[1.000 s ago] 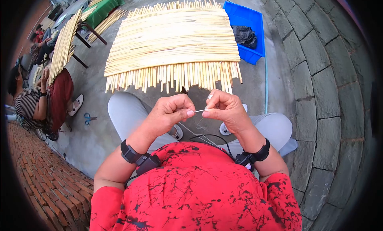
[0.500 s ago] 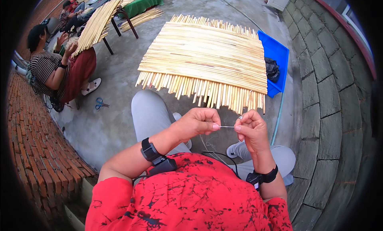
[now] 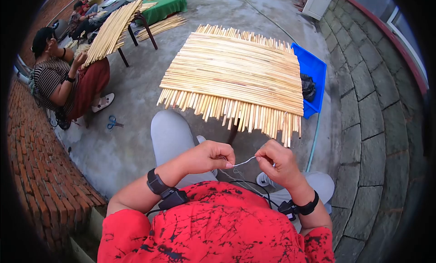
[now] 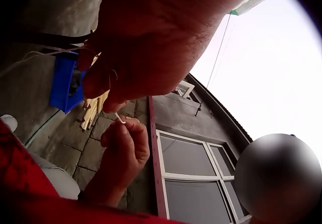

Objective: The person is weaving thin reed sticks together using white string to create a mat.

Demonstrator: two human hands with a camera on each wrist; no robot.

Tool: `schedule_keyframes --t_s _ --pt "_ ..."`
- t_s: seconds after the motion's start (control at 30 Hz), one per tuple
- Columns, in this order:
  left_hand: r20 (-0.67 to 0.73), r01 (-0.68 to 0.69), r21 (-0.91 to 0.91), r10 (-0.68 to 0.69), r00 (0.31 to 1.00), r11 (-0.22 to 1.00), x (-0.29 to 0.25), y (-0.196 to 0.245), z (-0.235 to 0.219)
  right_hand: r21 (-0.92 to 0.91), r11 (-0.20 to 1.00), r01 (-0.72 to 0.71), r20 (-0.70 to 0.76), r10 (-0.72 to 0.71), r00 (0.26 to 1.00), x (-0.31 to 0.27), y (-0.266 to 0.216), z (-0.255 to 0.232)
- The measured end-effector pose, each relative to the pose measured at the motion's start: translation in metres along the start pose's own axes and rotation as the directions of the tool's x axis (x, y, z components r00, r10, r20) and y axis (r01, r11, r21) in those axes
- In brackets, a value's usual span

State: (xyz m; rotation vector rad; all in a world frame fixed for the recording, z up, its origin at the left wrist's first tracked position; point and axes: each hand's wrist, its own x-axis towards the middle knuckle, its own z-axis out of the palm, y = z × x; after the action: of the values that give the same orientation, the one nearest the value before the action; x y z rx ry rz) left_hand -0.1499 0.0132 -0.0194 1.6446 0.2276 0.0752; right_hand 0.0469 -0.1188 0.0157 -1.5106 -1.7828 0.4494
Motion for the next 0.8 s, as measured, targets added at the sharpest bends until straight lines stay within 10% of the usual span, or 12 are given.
schedule_keyframes --t_s 0.13,0.2,0.27,0.4,0.8 --pt "-0.270 -0.196 0.304 0.282 0.921 0.932 0.001 0.018 0.010 -0.186 0.964 0.188 0.065 -0.179 0.982 0.006 -0.012 0.005" --pt "-0.200 -0.294 0.182 0.329 0.923 0.938 0.008 0.016 0.011 -0.303 0.917 0.260 0.093 -0.243 0.966 0.008 -0.017 0.008" --pt "0.026 0.076 -0.475 -0.072 0.997 0.877 0.010 0.019 0.018 -0.352 0.894 0.275 0.050 -0.276 0.960 0.013 -0.020 0.010" --pt "-0.190 -0.022 -0.517 -0.090 0.978 0.856 0.018 0.003 0.025 -0.472 0.832 0.291 0.021 -0.320 0.947 0.015 -0.019 0.012" --pt "-0.135 0.100 -0.394 -0.165 0.977 0.914 0.011 0.002 0.014 -0.224 0.947 0.231 -0.134 -0.264 0.955 0.021 0.004 0.034"
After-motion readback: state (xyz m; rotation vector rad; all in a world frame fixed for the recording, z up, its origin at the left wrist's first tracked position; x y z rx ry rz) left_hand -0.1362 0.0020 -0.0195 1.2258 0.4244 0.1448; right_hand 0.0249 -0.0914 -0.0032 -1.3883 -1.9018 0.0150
